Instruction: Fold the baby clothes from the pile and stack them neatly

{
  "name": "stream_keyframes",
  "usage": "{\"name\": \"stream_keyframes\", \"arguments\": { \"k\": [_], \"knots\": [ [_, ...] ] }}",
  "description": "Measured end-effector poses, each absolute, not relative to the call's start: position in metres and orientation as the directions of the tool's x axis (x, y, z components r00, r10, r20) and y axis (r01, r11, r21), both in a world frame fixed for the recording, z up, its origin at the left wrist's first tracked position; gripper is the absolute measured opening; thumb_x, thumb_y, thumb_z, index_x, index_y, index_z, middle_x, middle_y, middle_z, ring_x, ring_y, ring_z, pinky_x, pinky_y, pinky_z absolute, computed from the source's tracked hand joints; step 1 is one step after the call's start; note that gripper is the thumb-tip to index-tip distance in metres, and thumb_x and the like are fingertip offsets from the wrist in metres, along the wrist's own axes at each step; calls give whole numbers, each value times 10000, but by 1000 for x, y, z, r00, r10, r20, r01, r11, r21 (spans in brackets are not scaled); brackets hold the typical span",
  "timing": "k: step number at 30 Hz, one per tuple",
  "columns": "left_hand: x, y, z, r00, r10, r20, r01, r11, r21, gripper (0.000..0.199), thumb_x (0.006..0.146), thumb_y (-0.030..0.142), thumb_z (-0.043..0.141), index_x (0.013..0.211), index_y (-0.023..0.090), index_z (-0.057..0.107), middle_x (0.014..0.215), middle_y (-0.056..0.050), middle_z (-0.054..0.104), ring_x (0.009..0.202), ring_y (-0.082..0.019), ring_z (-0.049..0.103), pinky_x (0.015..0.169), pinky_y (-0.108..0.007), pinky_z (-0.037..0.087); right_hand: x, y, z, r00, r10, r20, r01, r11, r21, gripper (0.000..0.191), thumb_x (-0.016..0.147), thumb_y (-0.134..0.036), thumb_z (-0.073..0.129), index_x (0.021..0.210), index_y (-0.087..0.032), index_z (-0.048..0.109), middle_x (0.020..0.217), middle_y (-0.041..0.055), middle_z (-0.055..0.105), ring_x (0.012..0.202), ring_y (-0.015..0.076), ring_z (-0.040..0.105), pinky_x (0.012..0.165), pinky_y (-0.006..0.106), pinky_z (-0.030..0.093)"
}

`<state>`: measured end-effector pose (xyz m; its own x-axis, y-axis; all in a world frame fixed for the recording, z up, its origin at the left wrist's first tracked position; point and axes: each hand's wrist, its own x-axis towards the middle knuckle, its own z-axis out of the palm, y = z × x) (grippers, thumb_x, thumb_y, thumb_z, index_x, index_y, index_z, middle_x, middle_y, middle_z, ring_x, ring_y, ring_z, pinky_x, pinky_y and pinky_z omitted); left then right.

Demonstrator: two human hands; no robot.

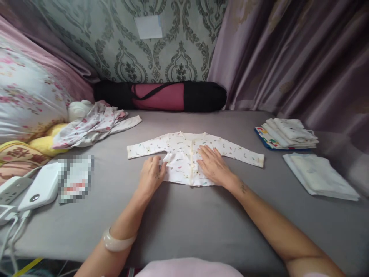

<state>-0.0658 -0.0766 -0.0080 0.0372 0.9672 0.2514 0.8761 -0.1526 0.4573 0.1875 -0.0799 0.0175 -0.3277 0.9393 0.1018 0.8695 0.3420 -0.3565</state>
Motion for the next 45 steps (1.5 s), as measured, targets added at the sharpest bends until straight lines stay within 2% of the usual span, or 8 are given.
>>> {"name": "stream_keyframes", "arguments": {
  "k": [5, 12, 19, 25, 33, 39, 43, 45],
  "knots": [
    [-75, -76, -12, 31, 999, 45, 884, -48, 465, 193, 897, 372, 492, 956, 204, 565, 857, -66, 648, 828, -220, 593, 731, -305, 422, 192, -64, -19, -240, 970, -29, 959, 232, -160, 679, 981, -482, 229, 1517, -65, 253, 1592, 163, 190, 1475, 281, 122, 1183, 490, 63],
    [-73, -74, -2, 11, 992, -122, 830, 59, 555, 230, 841, 429, 559, 814, 203, 589, 749, -49, 651, 719, -209, 589, 623, -275, 364, 184, -53, 0, -234, 959, -161, 962, 205, -181, 678, 981, -483, 218, 1502, -57, 296, 1578, 185, 214, 1468, 314, 144, 1170, 542, 63],
    [-76, -72, 5, 26, 984, -178, 798, 87, 596, 321, 822, 464, 528, 697, 179, 604, 617, -24, 585, 615, -172, 520, 583, -262, 315, 111, -29, 4, -563, 822, -81, 798, 516, -311, 616, 991, -400, 196, 1510, -82, 286, 1588, 120, 230, 1479, 220, 123, 1195, 433, 23],
    [-83, -72, 8, 60, 971, -231, 821, 84, 564, 316, 784, 443, 550, 630, 171, 594, 572, -5, 536, 570, -138, 453, 563, -255, 280, 88, -20, -14, -514, 848, -128, 834, 460, -303, 681, 984, -466, 168, 1545, -81, 155, 1617, 107, 87, 1489, 217, 31, 1188, 445, -5],
    [-94, -70, 13, 136, 921, -365, 846, 84, 526, 339, 756, 473, 527, 603, 172, 560, 538, 13, 504, 535, -122, 420, 543, -248, 284, 87, -21, -21, -489, 870, -62, 834, 445, -328, 671, 980, -478, 213, 1543, -113, 189, 1616, 77, 115, 1488, 207, 42, 1188, 442, -19],
    [-95, -70, 17, 95, 930, -356, 841, 117, 528, 445, 761, 600, 499, 631, 180, 567, 543, 0, 542, 564, -147, 472, 551, -249, 309, 109, -24, -7, -518, 855, 42, 689, 446, -571, 611, 992, -441, 239, 1513, -125, 293, 1581, 97, 260, 1466, 190, 183, 1191, 391, 127],
    [-91, -69, 15, -5, 985, -174, 856, 94, 508, 416, 807, 575, 465, 710, 189, 588, 642, -24, 604, 645, -173, 524, 592, -256, 335, 162, -29, 4, -262, 930, 257, 690, 366, -624, 442, 948, -303, 378, 1327, -161, 555, 1364, 98, 573, 1259, 184, 507, 1059, 306, 366],
    [-88, -68, 13, -2, 994, -105, 857, 56, 513, 367, 827, 528, 460, 753, 195, 594, 668, -26, 616, 651, -173, 531, 600, -257, 337, 197, -31, 6, -101, 968, 230, 730, 229, -643, 350, 937, -275, 395, 1136, -203, 674, 1128, 62, 704, 1042, 183, 630, 912, 290, 457]
  ]
}}
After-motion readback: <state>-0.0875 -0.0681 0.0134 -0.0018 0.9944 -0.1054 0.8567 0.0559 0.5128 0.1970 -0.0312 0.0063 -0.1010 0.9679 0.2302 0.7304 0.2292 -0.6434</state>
